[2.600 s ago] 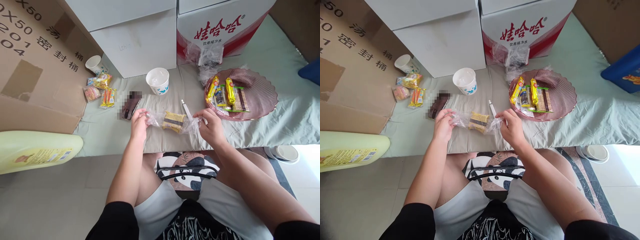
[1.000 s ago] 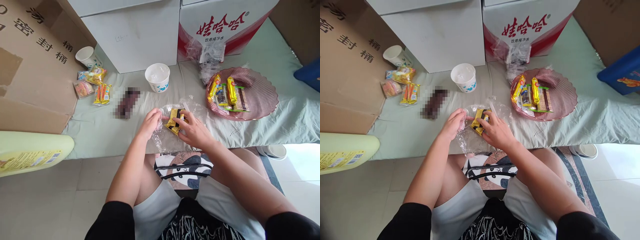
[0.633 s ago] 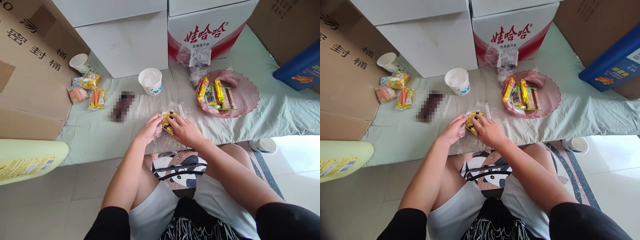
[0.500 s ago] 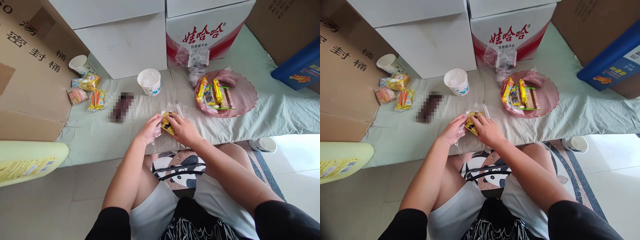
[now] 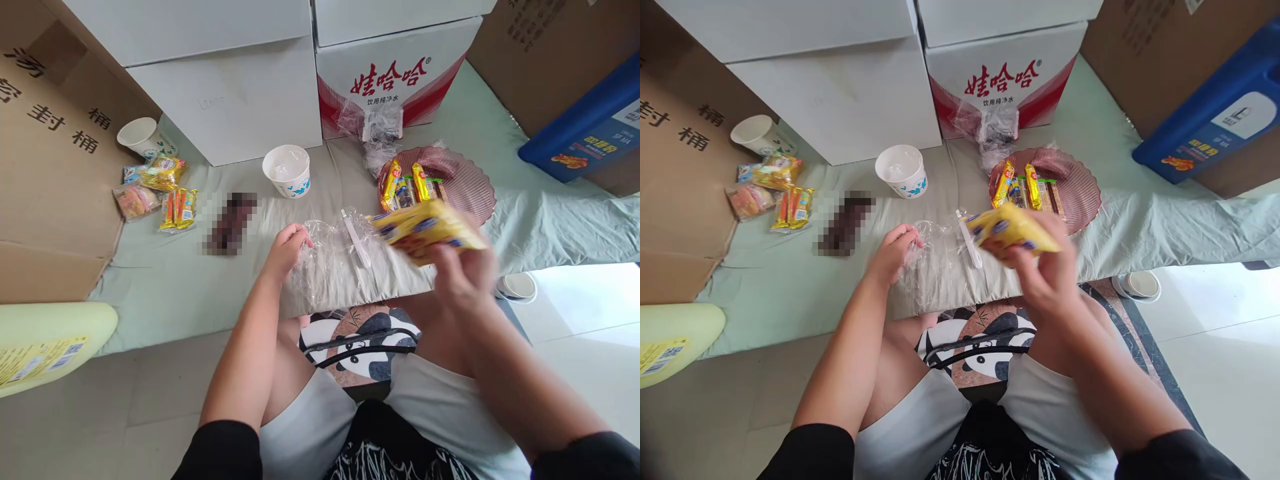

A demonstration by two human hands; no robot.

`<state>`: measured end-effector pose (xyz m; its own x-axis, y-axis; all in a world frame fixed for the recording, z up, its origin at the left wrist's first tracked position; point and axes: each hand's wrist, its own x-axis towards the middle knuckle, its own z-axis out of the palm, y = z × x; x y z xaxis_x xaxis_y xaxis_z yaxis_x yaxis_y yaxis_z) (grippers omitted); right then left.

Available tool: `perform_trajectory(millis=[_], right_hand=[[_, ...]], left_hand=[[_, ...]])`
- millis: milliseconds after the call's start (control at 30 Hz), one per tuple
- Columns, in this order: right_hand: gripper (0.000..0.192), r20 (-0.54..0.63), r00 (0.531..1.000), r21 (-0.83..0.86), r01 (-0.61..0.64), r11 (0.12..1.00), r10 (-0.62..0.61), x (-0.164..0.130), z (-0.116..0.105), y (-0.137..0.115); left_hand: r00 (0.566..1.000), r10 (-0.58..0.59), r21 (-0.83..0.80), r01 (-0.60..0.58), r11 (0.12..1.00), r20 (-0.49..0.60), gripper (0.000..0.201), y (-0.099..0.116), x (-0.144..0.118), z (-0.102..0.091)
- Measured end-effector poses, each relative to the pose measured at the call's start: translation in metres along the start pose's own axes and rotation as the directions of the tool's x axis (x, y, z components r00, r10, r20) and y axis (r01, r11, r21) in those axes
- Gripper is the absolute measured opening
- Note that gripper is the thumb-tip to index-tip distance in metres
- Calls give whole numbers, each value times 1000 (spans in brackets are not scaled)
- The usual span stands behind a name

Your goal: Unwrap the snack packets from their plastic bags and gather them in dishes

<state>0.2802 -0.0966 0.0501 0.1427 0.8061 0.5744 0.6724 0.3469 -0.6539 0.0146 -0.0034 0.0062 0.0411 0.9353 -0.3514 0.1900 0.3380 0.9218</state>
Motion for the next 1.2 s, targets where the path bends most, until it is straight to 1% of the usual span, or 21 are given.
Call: perform_trajectory(millis=[33, 67, 133, 200, 267, 300, 333, 367, 433, 500, 533, 600, 633, 733, 800, 900, 967, 1033, 1100, 1167, 1200], right_hand=[[37, -96, 995, -21, -19, 1000, 17, 9, -16, 2], [34, -106, 994, -89, -35, 995, 25, 19, -29, 5], [34, -9, 996, -291, -85, 953, 86, 45, -49, 16], [40, 113, 979, -412, -109, 904, 169, 69, -55, 29], [55, 291, 904, -497, -138, 857, 314, 87, -52, 40], [59, 377, 843, -540, -136, 830, 383, 93, -49, 43], [59, 437, 791, -578, -119, 808, 429, 95, -46, 45], [54, 466, 766, -596, -97, 797, 442, 96, -43, 44], [42, 453, 802, -541, -99, 835, 389, 89, -35, 37], [39, 388, 865, -323, -194, 926, 317, 74, -24, 23], [42, 377, 872, -165, -269, 949, 313, 66, -14, 15], [50, 454, 828, 142, -433, 890, 330, 49, 12, 2], [55, 493, 800, 221, -494, 841, 341, 42, 27, -3], [64, 536, 737, 240, -601, 763, 412, 29, 74, -9], [45, 506, 730, 220, -623, 750, 458, 27, 95, -6], [21, 352, 800, 271, -584, 765, 486, 26, 102, 0], [18, 268, 832, 312, -551, 774, 485, 24, 98, 3], [17, 256, 846, 330, -531, 780, 468, 23, 94, 4], [17, 285, 858, 330, -506, 797, 427, 22, 91, 3], [17, 324, 862, 313, -487, 816, 390, 21, 90, 2], [16, 336, 861, 297, -481, 825, 381, 21, 90, 2]], left_hand=[[1000, 12, -18, -12, 1000, 23, 17, 2, 1, 2], [998, 28, -47, -25, 999, 52, 18, 4, 1, 3], [990, 65, -110, -51, 993, 123, 20, 7, 0, 4], [976, 107, -156, -78, 985, 188, 23, 8, -1, 4], [964, 138, -170, -100, 980, 228, 25, 8, -2, 2], [959, 150, -174, -109, 979, 239, 25, 7, -3, 0], [956, 160, -180, -117, 977, 246, 26, 7, -4, -1], [954, 168, -188, -122, 974, 250, 26, 6, -5, -2], [952, 179, -206, -129, 970, 248, 26, 5, -7, -4], [953, 206, -209, -160, 965, 222, 25, 3, -8, -5], [952, 229, -198, -189, 962, 204, 24, 2, -9, -5], [945, 279, -145, -256, 956, 172, 21, -2, -9, -2], [938, 303, -100, -290, 952, 167, 21, -4, -9, 0], [914, 354, 43, -369, 929, 197, 23, -11, -11, 7], [912, 369, 56, -384, 922, 182, 26, -14, -13, 9], [934, 355, -70, -357, 931, -39, 26, -14, -15, 0], [909, 331, -164, -378, 911, -254, 29, -11, -14, -17], [878, 295, -253, -404, 879, -376, 38, -7, -12, -36], [919, 246, -355, -350, 867, -307, 50, -4, -12, -52], [980, 189, -403, -200, 893, -68, 66, -2, -14, -56], [985, 155, -385, -114, 916, 77, 73, -2, -15, -55]])
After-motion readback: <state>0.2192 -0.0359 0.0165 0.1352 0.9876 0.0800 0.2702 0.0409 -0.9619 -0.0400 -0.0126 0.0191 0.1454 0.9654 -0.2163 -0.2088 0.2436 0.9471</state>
